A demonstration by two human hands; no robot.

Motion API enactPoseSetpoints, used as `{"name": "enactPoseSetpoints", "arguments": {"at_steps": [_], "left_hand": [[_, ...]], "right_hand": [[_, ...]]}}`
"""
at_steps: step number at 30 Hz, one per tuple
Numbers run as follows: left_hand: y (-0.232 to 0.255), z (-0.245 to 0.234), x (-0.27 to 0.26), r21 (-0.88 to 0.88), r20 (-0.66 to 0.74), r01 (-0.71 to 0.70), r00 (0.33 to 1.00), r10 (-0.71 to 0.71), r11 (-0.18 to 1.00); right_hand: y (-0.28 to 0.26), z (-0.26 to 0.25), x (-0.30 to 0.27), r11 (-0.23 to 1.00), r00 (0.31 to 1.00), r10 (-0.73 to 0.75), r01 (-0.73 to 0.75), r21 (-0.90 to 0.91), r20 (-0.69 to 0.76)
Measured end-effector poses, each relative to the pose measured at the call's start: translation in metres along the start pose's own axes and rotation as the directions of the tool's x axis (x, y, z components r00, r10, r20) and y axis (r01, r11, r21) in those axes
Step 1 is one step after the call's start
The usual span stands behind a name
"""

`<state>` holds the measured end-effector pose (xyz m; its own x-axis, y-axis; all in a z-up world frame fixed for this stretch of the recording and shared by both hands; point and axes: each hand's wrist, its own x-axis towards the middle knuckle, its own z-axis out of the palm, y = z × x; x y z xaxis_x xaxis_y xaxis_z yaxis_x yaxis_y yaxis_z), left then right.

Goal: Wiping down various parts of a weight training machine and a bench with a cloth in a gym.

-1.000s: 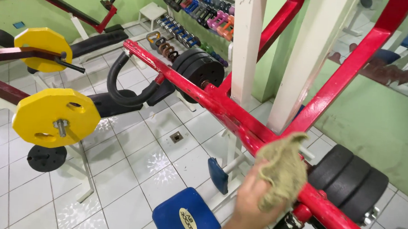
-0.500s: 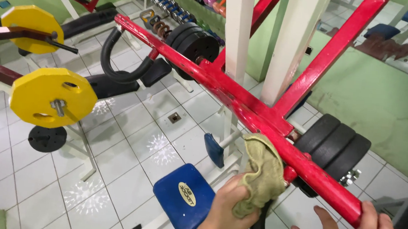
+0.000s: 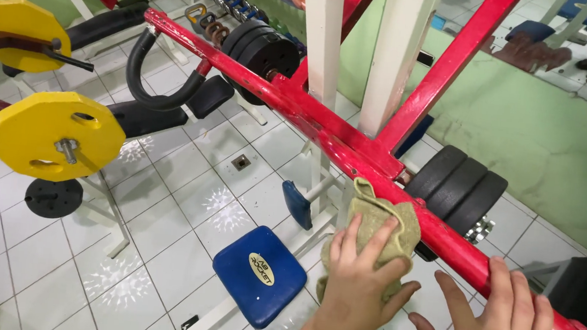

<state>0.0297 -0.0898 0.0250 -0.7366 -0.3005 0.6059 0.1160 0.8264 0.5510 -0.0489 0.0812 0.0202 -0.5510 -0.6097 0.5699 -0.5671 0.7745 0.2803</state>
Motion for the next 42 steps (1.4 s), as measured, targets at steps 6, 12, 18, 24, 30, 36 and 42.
{"name": "enactPoseSetpoints", "arguments": {"at_steps": [6,12,18,24,30,36,42], "left_hand": [[-0.007,0.007,-0.066,0.055,-0.012,-0.049,0.999,0.049,0.997],[-0.007,-0.002,-0.085,-0.419,0.104,0.482,0.868,-0.486,0.770],[-0.023,0.013,-0.047,-0.385,-0.287,0.084,0.936,-0.206,0.919],[-0.006,0.007,-0.010,-0.129,-0.142,0.020,0.989,-0.038,0.991],[0.002,0.014,-0.053,0.075,-0.014,0.085,0.996,-0.084,0.994],[-0.003,0.019,-0.077,-0.230,-0.094,0.377,0.909,-0.406,0.897],[0.000,0.024,-0.017,0.025,-0.162,0.344,0.928,-0.336,0.939]], "right_hand": [[0.031,0.014,-0.020,0.978,0.994,-0.109,0.102,0.180,0.031],[0.032,0.012,-0.027,0.910,0.985,-0.146,0.170,0.378,-0.090],[0.024,-0.020,-0.015,0.831,0.995,-0.066,0.093,0.549,-0.068],[0.019,-0.031,-0.010,0.801,0.998,-0.021,0.047,0.597,-0.051],[0.019,-0.022,-0.024,0.807,0.998,-0.001,0.036,0.589,-0.061],[0.025,0.001,-0.052,0.753,0.992,0.070,0.014,0.658,-0.101],[0.019,-0.020,-0.042,0.644,0.980,0.155,-0.001,0.765,-0.128]]}}
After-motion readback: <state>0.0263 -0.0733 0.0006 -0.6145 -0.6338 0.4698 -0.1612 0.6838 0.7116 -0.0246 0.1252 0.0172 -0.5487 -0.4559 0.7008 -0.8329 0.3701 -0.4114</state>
